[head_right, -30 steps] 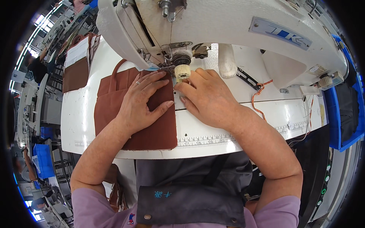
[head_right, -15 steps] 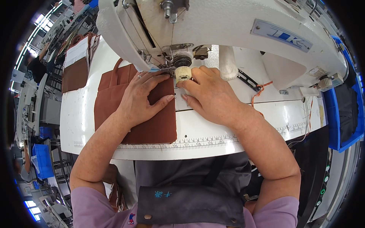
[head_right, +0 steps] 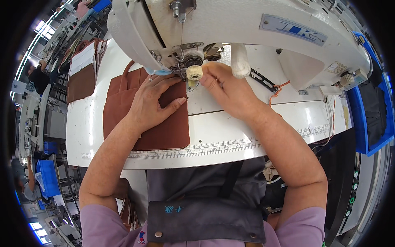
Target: The person sews brown leather tote bags using an industrial sewing machine. They align the bag edges under the needle, stitch along the seams, and trim excess thread with scissors. The person repeats this process for multiple bags, stacking the finished items on the table.
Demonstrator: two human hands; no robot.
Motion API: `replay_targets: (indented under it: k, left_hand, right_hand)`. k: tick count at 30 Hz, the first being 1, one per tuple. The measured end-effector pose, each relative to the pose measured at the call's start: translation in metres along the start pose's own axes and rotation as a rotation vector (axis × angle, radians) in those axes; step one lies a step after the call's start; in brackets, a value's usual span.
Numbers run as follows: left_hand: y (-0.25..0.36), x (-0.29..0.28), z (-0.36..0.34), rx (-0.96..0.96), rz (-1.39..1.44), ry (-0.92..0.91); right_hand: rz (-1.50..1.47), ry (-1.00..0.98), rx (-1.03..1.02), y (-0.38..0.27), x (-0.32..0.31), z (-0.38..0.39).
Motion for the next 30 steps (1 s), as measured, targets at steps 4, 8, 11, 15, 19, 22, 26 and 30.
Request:
replay_targets:
  k: [4, 8, 11, 15, 19, 22, 26, 30]
  left_hand:
    - [-0.003, 0.003, 0.000, -0.003, 0.008, -0.001]
    - [-0.002, 0.003, -0.001, 0.011, 0.012, 0.021]
    - [-0.003, 0.003, 0.000, 0.008, 0.016, 0.018]
    - [-0.002, 0.002, 0.001, 0.001, 0.021, -0.003]
    - [0.004, 0.003, 0.005, 0.004, 0.009, -0.023]
    - [0.005, 0.004, 0.005, -0.016, 0.002, -0.032]
    - [0.004, 0.004, 0.006, -0.015, 0.008, -0.031]
    - [0.004, 0.004, 0.006, 0.001, -0.003, -0.014]
  right_hand:
    - [-0.329, -0.051, 0.089, 0.007, -0.002, -0.013]
    - [-0.326, 0.036, 0.083, 0.013, -0.004, -0.022]
    - [-0.384, 0.050, 0.105, 0.011, -0.001, -0.023]
    - [-0.362, 0.058, 0.092, 0.006, -0.002, -0.021]
    - [-0.388, 0.047, 0.119, 0.007, -0.003, -0.021]
    - [-0.393, 0.028, 0.121, 0.008, -0.004, -0.023]
    - [-0.395, 0.024, 0.095, 0.011, -0.004, -0.023]
    - [-0.405, 0.026, 0.112, 0.011, -0.004, -0.022]
Point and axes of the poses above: each hand's wrist, its own z-axis away from the middle knuckle, its own x-axis out of the palm, y = z × x, the point moved 4 cm from there along -z, towards the middle knuckle, and after that the axes turned 13 degrees about x, right-handed, at the moved point
